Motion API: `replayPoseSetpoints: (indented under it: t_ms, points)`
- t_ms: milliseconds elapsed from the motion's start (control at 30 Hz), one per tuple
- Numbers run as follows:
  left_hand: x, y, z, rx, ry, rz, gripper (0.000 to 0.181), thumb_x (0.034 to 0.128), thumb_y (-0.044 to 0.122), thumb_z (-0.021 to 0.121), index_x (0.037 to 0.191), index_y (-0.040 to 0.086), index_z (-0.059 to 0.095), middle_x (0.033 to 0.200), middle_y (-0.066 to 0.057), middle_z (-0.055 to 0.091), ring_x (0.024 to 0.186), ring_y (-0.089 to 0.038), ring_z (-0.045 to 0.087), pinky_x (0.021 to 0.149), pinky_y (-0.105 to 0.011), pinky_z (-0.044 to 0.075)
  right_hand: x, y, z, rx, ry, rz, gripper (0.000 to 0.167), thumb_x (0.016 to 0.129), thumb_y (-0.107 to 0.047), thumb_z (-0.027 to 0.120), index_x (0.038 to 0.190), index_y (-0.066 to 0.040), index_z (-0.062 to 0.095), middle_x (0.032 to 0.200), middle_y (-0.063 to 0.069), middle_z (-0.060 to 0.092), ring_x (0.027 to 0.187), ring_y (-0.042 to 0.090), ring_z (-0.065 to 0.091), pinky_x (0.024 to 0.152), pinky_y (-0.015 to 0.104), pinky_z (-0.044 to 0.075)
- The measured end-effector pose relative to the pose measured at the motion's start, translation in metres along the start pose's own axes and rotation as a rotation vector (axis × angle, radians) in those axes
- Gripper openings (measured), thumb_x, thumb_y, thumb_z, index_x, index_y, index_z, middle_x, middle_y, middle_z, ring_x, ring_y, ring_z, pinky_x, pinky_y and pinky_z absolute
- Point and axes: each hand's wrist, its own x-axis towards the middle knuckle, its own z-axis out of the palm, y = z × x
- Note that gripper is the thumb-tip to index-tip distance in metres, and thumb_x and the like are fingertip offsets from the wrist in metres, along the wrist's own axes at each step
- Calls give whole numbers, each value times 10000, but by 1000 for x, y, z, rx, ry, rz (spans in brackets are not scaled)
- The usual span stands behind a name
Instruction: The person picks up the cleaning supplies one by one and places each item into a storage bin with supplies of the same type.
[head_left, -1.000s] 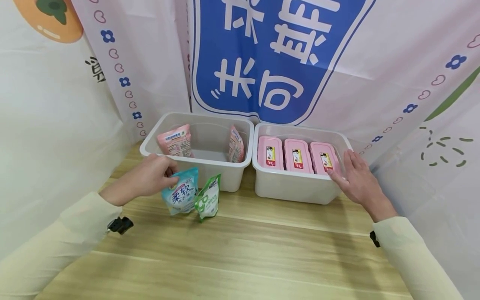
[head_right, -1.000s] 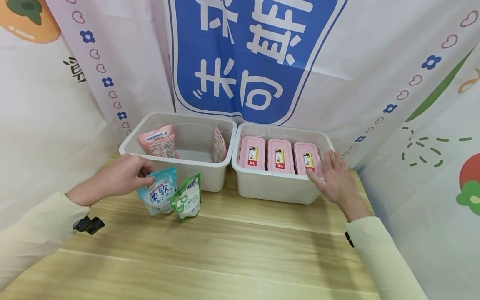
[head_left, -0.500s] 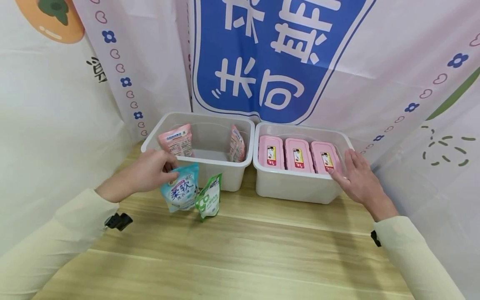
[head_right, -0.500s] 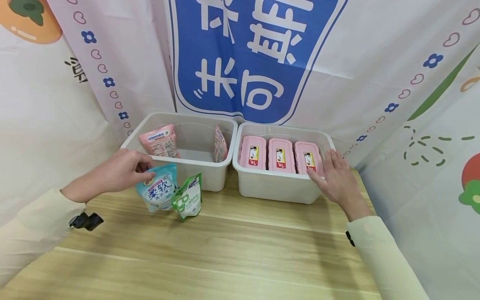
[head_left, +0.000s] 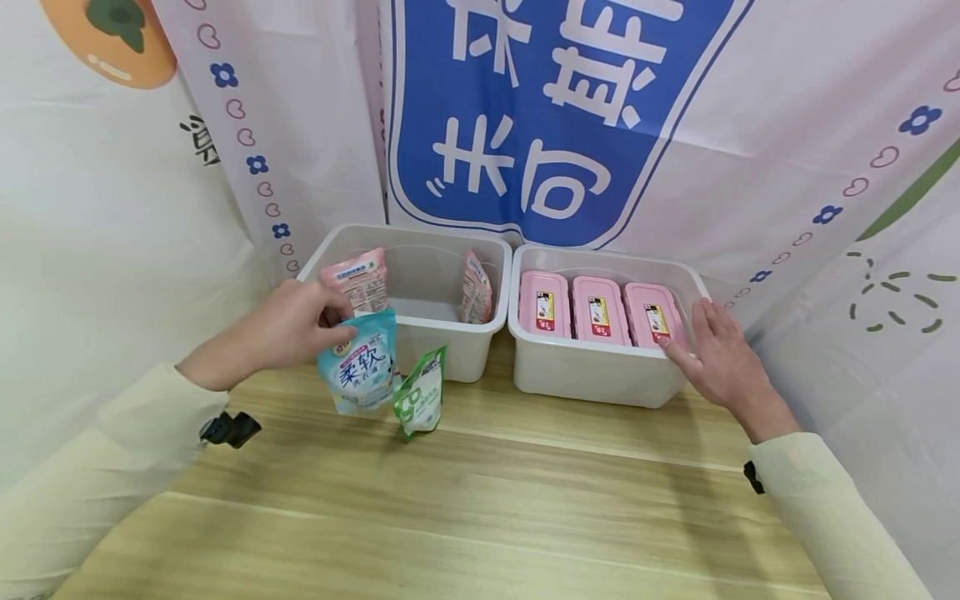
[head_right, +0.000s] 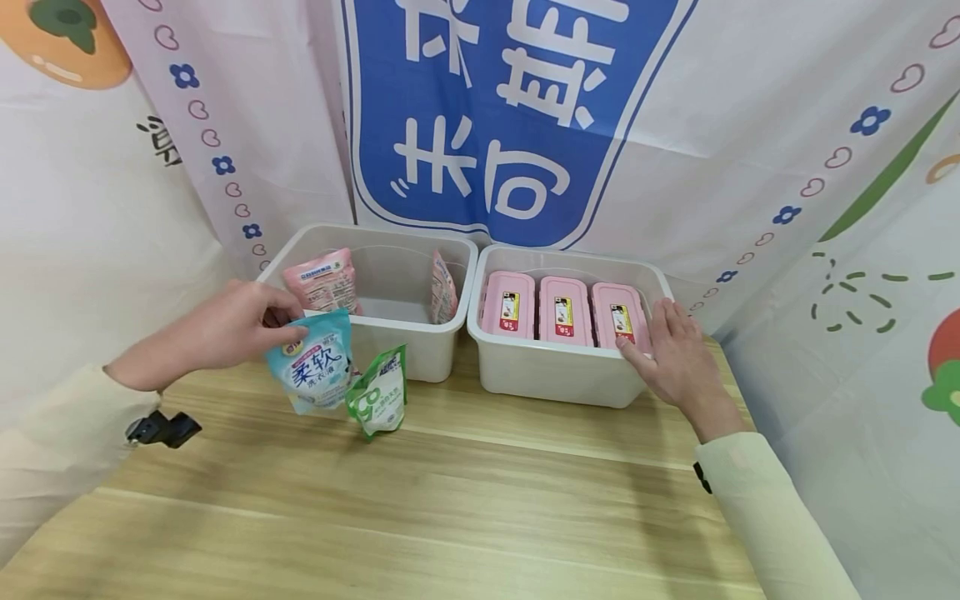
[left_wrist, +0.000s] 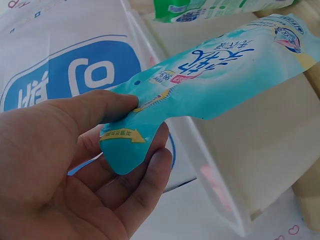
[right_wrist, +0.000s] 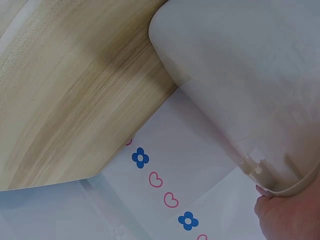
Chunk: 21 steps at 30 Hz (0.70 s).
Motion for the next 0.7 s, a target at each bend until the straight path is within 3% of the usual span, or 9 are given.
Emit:
replayPoseSetpoints:
  t_ms: [367,700]
  points:
    - [3,10,-23,-32,5,-10,110,945,86,772,839,60,752,765,-34,726,692,-147,612,568,-218,503,0,0,-3,7,-25,12,961,1084,-590,380,1658,56,-42,1725,355,8,1607,545,42,1277,726,107]
    - [9,21,-44,40,42,-20,121,954,110,768,840,69,773,769,-33,741,691,-154,627,571,-228,502,-1,0,-2,7,-16,6,954,1084,-580,388,1659,61,-23,1726,354,26,1606,547,47,1282,720,104]
